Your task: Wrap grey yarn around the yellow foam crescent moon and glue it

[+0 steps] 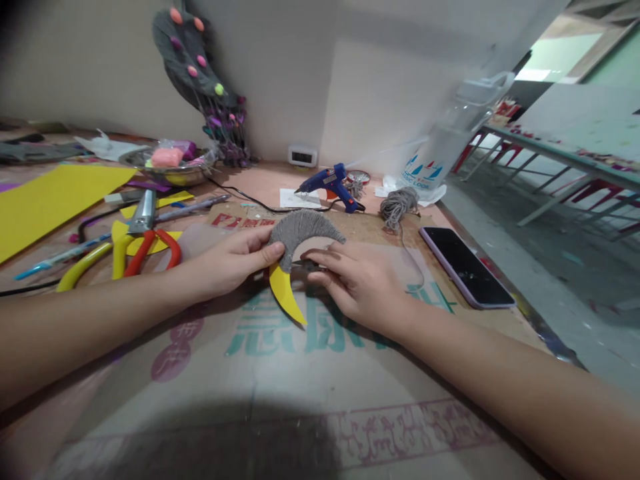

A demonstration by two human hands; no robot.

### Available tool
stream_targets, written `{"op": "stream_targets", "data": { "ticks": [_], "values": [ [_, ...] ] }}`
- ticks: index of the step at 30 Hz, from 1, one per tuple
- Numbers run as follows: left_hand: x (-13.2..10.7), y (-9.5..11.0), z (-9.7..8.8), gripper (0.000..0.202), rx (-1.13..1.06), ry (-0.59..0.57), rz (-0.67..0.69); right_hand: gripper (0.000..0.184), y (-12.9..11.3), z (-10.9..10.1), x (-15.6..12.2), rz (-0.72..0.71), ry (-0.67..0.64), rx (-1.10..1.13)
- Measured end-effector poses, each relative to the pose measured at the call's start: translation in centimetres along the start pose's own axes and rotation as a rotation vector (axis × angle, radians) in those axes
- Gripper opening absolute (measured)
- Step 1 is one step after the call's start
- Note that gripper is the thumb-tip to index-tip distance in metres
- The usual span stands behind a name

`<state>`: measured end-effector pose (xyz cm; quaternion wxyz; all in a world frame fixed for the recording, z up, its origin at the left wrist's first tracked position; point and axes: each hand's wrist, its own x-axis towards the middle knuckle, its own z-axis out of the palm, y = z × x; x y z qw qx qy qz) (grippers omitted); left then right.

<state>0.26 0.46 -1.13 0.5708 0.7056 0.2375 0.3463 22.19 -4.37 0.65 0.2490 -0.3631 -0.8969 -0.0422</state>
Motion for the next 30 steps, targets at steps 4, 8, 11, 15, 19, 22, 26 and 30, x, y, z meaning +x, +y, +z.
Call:
{"op": "stream_targets", "data": {
  "ticks": [4,8,11,15,19,22,26,30],
  "values": [
    [-0.03,0.24,0.13,0.031,-0.056,-0.006,-0.021,0.023,0.19,0.13,-0.01,0.031,0.036,0.027],
    [-0.06,0.35,0.18,0.032,-0.084,-0.021,-0.051,0.023,0.29,0.15,0.05,0.039,0.059,0.017],
    [-0.01,0.29,0.2,0.03,-0.109,-0.014,-0.063,0.024,0.27,0.1,0.13,0.02,0.073,-0.014],
    [0.07,0.13,0.17,0.03,-0.146,-0.04,-0.066,0.026,0.3,0.1,0.13,-0.008,0.077,-0.043],
    [0.01,0.09,0.13,0.032,-0.127,-0.042,-0.08,0.023,0.33,0.13,0.12,-0.03,0.092,-0.061],
    [-0.05,0.12,0.11,0.033,-0.127,-0.041,-0.083,0.022,0.34,0.12,0.15,-0.005,0.078,-0.043],
    [0.0,0.1,0.1,0.035,-0.126,-0.057,-0.082,0.023,0.44,0.16,0.17,0.019,0.057,-0.007],
    [0.05,0.04,0.13,0.032,-0.136,-0.061,-0.079,0.022,0.6,0.21,0.15,0.017,0.051,0.01]
  ]
}}
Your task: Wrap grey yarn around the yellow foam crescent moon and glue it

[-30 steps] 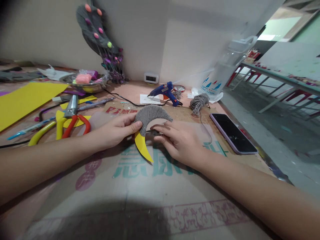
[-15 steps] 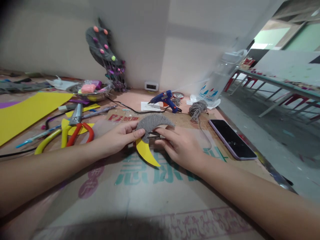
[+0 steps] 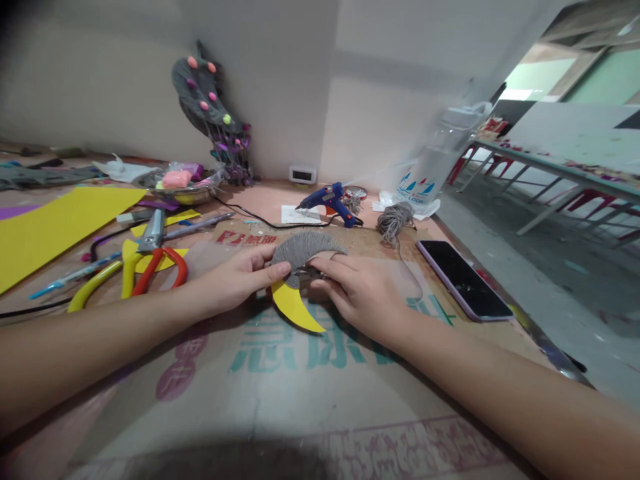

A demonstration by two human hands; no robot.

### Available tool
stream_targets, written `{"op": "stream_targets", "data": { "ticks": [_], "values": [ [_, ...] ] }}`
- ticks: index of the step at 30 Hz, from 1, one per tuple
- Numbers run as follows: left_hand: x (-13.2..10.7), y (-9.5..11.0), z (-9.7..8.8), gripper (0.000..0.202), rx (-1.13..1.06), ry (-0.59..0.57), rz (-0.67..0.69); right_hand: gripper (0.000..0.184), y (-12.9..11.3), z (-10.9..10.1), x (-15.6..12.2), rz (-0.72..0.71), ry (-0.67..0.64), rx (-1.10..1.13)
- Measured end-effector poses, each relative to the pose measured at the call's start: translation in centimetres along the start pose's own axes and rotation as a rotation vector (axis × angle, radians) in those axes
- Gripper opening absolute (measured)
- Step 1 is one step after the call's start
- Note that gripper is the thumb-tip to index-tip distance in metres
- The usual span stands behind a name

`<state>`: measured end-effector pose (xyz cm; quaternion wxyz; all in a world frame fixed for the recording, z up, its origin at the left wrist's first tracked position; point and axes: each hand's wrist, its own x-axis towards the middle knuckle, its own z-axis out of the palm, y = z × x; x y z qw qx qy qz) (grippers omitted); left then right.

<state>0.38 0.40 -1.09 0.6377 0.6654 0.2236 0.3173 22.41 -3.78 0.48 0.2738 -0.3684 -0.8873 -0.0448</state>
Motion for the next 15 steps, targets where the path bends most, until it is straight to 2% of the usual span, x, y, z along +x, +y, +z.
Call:
{"op": "stream_targets", "data": {
  "ticks": [8,15],
  "values": [
    [-0.08,0.27,0.11,0.032,0.07,0.035,0.014,0.024,-0.24,-0.31,-0.21,0.027,0.024,0.072],
    [-0.05,0.24,0.11,0.035,0.063,0.033,0.043,0.027,-0.29,-0.53,-0.25,0.024,-0.061,0.027]
  ]
}}
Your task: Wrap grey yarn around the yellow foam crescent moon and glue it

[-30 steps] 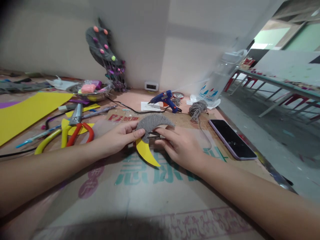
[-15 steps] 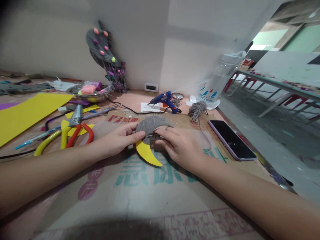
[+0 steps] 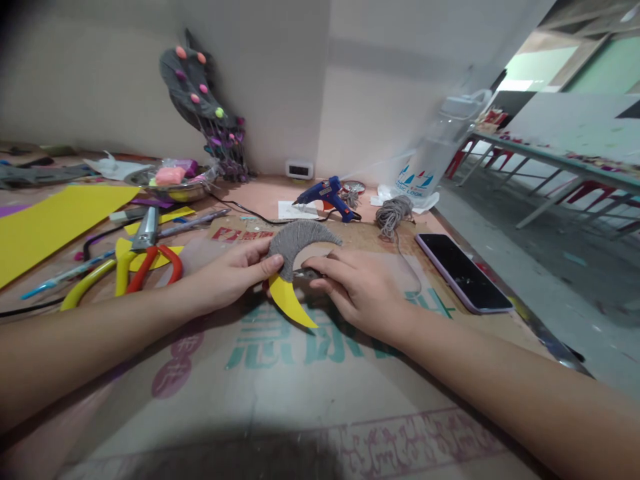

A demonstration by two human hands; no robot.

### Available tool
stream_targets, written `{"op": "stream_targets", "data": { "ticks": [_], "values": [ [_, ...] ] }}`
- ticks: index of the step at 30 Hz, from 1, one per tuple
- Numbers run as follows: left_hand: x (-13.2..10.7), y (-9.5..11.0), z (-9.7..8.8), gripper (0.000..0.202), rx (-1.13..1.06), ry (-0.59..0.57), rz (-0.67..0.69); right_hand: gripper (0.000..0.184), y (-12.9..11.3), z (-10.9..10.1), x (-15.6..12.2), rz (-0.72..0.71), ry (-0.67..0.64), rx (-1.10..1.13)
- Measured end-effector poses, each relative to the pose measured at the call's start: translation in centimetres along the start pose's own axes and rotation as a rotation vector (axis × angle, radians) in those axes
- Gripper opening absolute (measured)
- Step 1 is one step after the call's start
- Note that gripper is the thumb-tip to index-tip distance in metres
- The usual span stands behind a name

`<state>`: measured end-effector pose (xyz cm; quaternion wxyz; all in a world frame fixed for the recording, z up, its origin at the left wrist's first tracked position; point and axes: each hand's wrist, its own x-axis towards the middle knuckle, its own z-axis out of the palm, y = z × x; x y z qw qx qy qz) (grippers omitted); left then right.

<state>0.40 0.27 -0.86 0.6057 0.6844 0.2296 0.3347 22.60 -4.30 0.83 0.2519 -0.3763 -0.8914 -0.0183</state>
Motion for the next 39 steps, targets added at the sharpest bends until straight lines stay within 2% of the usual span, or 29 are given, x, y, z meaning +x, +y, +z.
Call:
{"op": "stream_targets", "data": {
  "ticks": [7,13,17,24,39],
  "values": [
    [-0.06,0.16,0.0,0.031,0.01,0.011,0.0,0.025,0.28,0.17,0.09,-0.057,-0.011,-0.035],
    [-0.19,0.37,0.12,0.023,0.002,0.032,-0.042,0.024,0.18,0.27,0.09,-0.047,-0.026,-0.058],
    [-0.24,0.43,0.1,0.018,0.013,0.029,-0.022,0.022,0.26,0.41,0.09,-0.059,-0.012,-0.059],
    [-0.13,0.05,-0.05,0.018,0.002,0.01,0.022,0.025,0.13,0.2,0.1,-0.07,-0.032,-0.062],
    [-0.18,-0.11,-0.05,0.021,0.074,0.046,0.035,0.024,-0.37,-0.02,0.12,-0.057,-0.04,-0.114]
  ]
}}
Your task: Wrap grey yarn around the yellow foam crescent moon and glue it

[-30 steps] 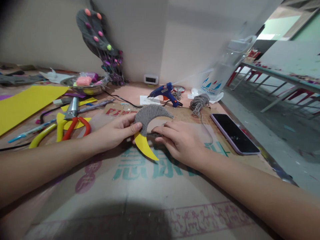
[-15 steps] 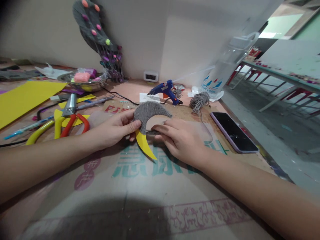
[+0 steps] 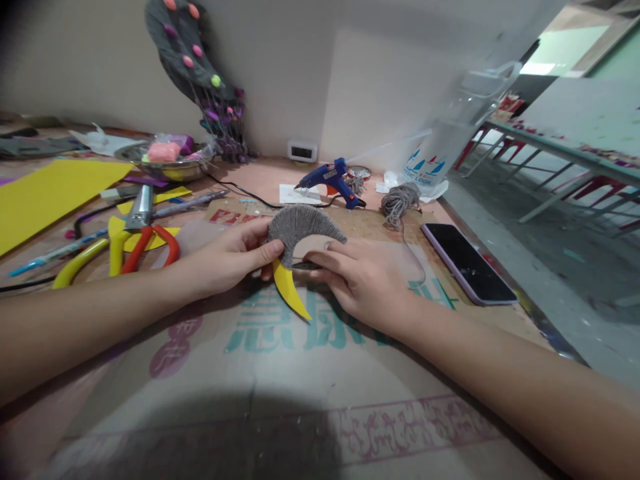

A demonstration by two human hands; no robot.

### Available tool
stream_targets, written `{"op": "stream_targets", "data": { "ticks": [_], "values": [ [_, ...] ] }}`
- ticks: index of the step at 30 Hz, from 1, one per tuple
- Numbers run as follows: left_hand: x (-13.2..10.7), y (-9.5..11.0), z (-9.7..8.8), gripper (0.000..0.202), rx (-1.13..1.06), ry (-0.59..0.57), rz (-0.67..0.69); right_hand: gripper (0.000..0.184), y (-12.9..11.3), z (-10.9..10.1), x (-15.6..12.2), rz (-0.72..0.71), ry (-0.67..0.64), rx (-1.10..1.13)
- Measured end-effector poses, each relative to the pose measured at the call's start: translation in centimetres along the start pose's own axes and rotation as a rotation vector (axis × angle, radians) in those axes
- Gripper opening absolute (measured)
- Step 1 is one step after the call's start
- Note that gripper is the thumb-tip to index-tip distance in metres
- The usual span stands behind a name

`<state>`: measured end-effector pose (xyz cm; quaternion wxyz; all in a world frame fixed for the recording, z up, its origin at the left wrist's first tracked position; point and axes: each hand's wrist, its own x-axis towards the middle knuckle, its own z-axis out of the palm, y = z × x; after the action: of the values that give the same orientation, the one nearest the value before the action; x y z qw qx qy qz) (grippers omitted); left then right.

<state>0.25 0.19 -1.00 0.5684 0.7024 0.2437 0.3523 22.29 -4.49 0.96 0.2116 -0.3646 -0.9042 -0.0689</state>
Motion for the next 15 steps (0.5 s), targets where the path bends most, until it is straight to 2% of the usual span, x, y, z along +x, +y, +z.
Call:
{"op": "stream_targets", "data": {
  "ticks": [15],
  "values": [
    [-0.01,-0.06,-0.04,0.015,-0.048,-0.02,0.006,0.025,0.19,0.19,-0.29,0.031,0.024,0.054]
  ]
}}
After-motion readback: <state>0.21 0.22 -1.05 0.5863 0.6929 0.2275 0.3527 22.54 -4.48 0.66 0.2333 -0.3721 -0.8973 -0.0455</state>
